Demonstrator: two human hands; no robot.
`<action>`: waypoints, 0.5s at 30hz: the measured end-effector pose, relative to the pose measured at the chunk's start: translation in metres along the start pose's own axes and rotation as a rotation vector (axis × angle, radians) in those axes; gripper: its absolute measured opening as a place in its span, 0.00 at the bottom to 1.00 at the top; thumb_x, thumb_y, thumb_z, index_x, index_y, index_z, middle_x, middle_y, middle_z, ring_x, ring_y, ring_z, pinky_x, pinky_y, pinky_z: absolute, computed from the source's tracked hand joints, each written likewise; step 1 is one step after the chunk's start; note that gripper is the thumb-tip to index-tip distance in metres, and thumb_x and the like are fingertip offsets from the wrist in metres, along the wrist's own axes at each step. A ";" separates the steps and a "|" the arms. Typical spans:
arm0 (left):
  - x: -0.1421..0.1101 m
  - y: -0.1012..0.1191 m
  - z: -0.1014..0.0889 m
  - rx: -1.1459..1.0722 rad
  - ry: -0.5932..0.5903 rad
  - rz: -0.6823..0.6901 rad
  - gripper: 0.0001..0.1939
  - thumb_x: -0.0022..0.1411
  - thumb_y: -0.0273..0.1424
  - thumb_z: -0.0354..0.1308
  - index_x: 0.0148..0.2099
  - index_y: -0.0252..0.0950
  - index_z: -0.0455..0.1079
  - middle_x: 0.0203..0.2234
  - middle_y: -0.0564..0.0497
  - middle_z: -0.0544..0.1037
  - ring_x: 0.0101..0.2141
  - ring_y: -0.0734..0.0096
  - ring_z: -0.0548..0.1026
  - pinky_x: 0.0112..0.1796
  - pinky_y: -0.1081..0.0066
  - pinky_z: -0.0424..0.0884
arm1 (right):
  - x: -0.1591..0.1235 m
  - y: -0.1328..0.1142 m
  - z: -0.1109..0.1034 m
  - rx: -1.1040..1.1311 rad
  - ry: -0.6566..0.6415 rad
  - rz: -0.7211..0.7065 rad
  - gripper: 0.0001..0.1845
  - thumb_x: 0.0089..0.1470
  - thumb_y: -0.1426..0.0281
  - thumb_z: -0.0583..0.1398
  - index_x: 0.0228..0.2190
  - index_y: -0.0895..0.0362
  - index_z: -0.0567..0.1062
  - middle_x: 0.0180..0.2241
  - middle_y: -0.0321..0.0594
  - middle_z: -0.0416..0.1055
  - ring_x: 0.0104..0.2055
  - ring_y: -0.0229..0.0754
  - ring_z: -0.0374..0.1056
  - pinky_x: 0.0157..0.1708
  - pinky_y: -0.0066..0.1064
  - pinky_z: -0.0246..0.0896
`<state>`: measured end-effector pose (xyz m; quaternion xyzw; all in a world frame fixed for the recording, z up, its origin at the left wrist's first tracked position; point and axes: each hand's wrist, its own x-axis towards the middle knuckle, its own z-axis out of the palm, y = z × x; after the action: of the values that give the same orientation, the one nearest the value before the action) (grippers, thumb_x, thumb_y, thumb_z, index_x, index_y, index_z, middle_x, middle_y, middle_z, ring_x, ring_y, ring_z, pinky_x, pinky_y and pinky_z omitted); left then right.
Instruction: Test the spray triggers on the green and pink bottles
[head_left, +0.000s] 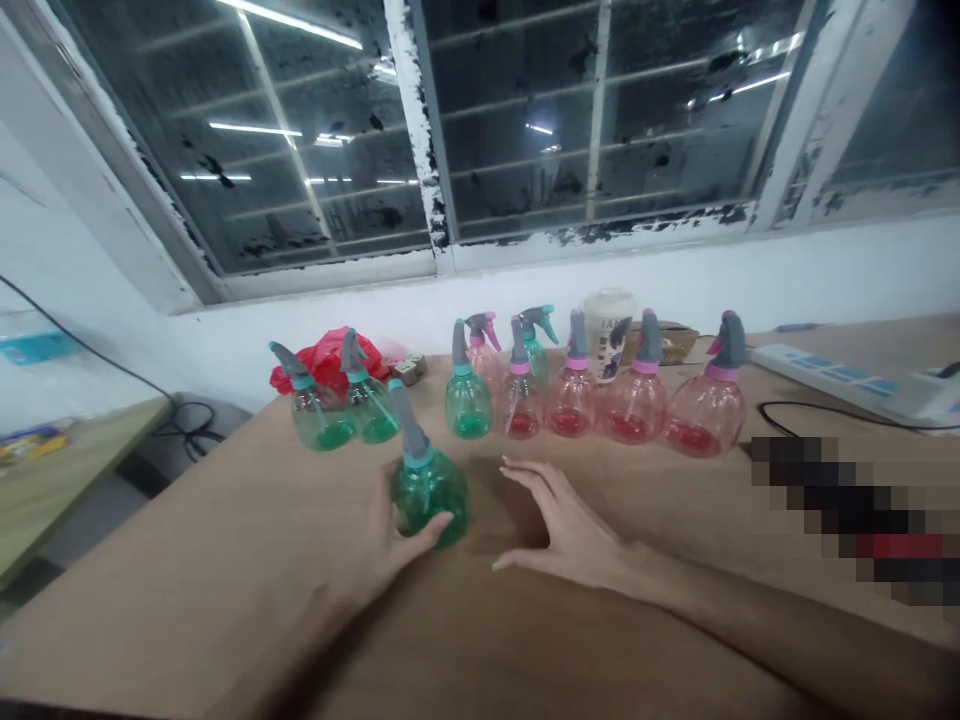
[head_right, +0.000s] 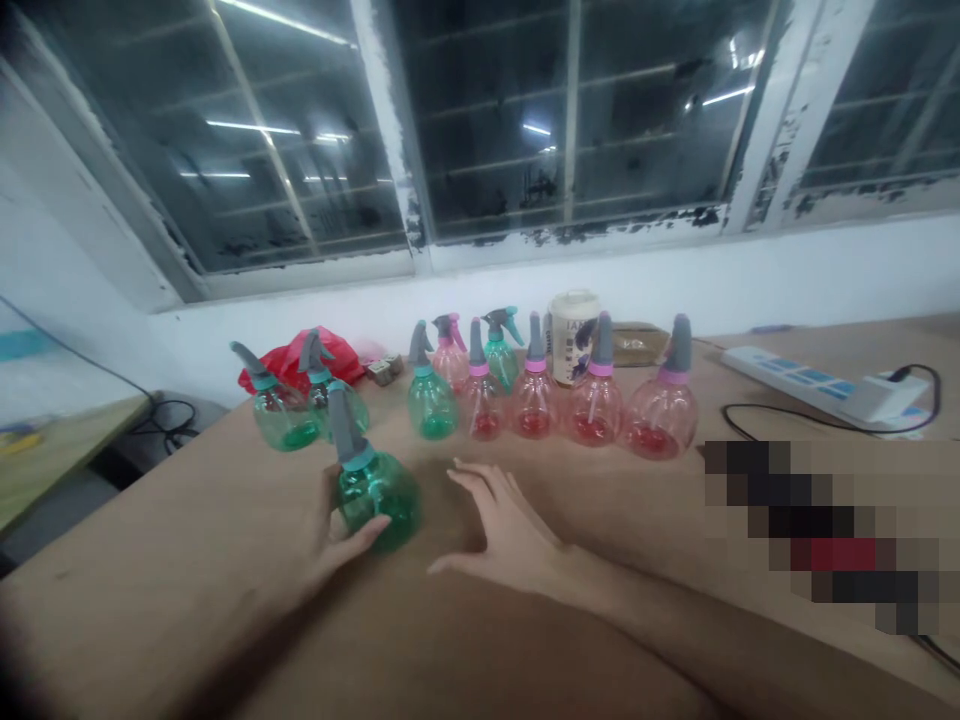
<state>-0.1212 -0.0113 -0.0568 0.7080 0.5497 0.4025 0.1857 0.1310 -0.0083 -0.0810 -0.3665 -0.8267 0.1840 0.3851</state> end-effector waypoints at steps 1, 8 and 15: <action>0.004 -0.007 -0.006 0.025 0.056 -0.018 0.35 0.49 0.45 0.62 0.56 0.41 0.54 0.48 0.44 0.71 0.49 0.52 0.71 0.52 0.49 0.66 | -0.001 0.001 0.003 -0.011 -0.004 -0.008 0.40 0.45 0.52 0.65 0.54 0.54 0.58 0.56 0.50 0.59 0.59 0.52 0.56 0.57 0.50 0.54; 0.046 -0.019 -0.016 0.152 0.155 -0.021 0.38 0.46 0.51 0.60 0.54 0.35 0.58 0.49 0.41 0.65 0.46 0.54 0.72 0.45 0.55 0.73 | 0.000 0.004 0.004 -0.093 -0.006 0.022 0.21 0.52 0.58 0.61 0.44 0.56 0.66 0.50 0.49 0.64 0.55 0.51 0.61 0.55 0.52 0.55; 0.083 -0.014 -0.026 0.452 0.112 -0.027 0.37 0.45 0.51 0.60 0.52 0.32 0.65 0.39 0.42 0.70 0.47 0.49 0.69 0.45 0.55 0.70 | -0.001 0.009 0.007 -0.134 0.012 -0.013 0.14 0.54 0.61 0.60 0.39 0.55 0.67 0.47 0.46 0.67 0.52 0.49 0.64 0.52 0.48 0.59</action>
<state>-0.1437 0.0660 -0.0206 0.7005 0.6450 0.3053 -0.0033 0.1299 -0.0030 -0.0910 -0.3872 -0.8372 0.1234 0.3660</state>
